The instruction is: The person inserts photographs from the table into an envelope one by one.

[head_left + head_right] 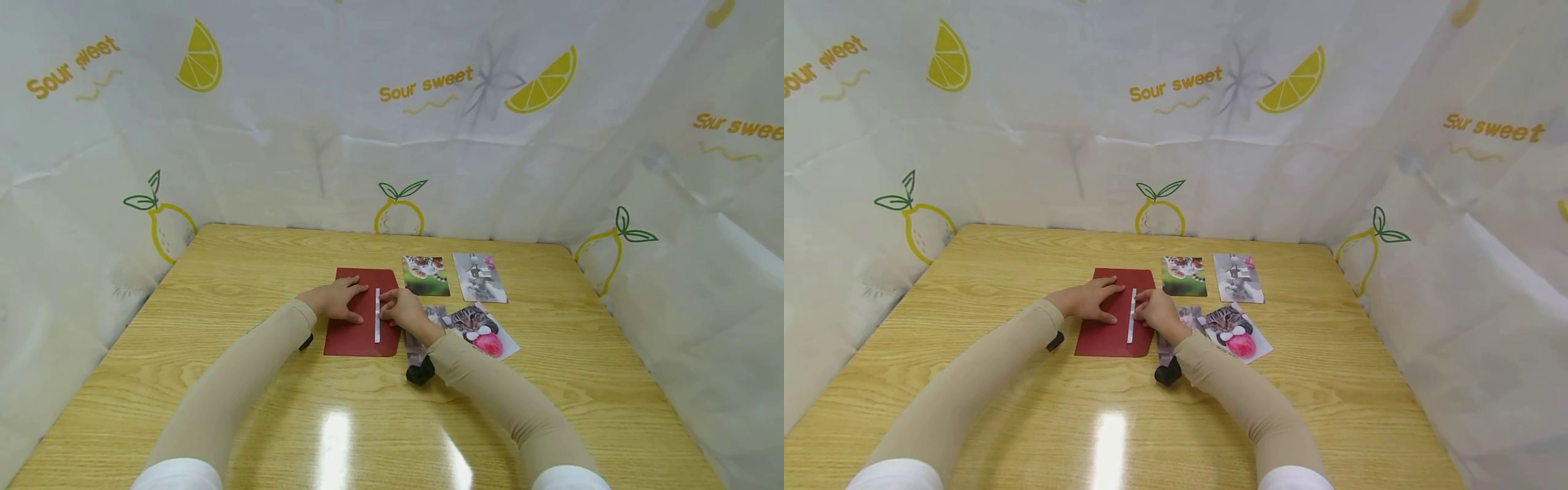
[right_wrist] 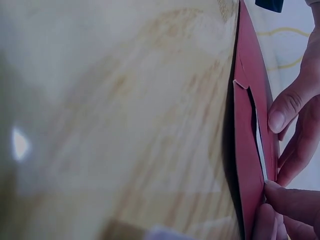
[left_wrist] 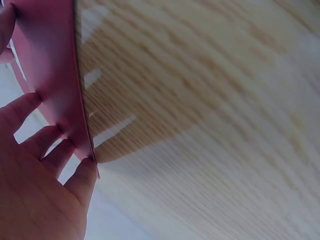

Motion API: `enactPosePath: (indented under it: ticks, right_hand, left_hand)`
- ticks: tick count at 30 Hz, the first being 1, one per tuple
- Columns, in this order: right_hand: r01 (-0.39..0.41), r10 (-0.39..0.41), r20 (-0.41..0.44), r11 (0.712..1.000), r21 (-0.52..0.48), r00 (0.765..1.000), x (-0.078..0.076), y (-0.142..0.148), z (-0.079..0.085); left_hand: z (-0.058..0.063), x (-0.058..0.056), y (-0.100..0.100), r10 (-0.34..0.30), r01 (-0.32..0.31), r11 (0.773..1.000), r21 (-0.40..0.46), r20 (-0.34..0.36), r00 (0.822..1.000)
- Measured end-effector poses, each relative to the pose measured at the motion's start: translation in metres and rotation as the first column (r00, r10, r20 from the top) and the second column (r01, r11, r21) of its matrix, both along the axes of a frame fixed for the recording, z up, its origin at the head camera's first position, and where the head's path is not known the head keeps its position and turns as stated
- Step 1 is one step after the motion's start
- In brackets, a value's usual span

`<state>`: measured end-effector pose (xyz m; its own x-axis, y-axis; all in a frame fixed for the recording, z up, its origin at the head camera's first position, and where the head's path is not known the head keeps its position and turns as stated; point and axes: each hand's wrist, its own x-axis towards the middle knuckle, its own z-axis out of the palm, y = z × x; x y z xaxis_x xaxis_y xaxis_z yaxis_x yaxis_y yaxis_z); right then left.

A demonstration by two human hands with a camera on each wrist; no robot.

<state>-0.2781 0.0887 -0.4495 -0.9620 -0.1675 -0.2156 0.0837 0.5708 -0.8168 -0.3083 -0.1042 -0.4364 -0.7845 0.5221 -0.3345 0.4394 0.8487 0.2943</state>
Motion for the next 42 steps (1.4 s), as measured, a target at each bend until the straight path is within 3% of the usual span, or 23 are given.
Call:
enactPosePath:
  ticks: [16, 20, 25, 31, 35, 42]
  right_hand:
    - [-0.002, 0.002, 0.001, 1.000, -0.011, 1.000, -0.002, 0.001, -0.003]
    - [0.018, -0.017, 0.010, 0.998, -0.066, 1.000, 0.000, 0.003, -0.001]
    - [-0.002, 0.001, -0.007, 0.979, -0.205, 1.000, 0.004, 0.011, 0.009]
    - [-0.049, 0.036, -0.044, 0.936, -0.348, 0.998, 0.013, 0.034, 0.026]
    - [-0.075, 0.040, -0.098, 0.920, -0.384, 0.994, 0.018, 0.057, 0.038]
    - [-0.032, -0.050, -0.181, 0.905, -0.424, 0.982, 0.022, 0.102, 0.057]
  left_hand:
    - [0.000, 0.000, -0.002, 0.009, -0.010, 1.000, 0.029, 0.029, 1.000]
    - [-0.001, 0.000, -0.001, 0.028, -0.030, 0.999, 0.035, 0.038, 0.999]
    - [-0.003, 0.000, -0.001, 0.031, -0.031, 0.999, 0.018, 0.010, 0.999]
    - [-0.002, 0.001, 0.000, 0.032, -0.032, 0.999, 0.020, 0.001, 0.999]
    - [-0.002, 0.001, 0.000, 0.017, -0.017, 0.999, 0.029, -0.001, 1.000]
    - [-0.005, 0.000, -0.002, 0.014, -0.014, 0.999, 0.033, 0.001, 1.000]
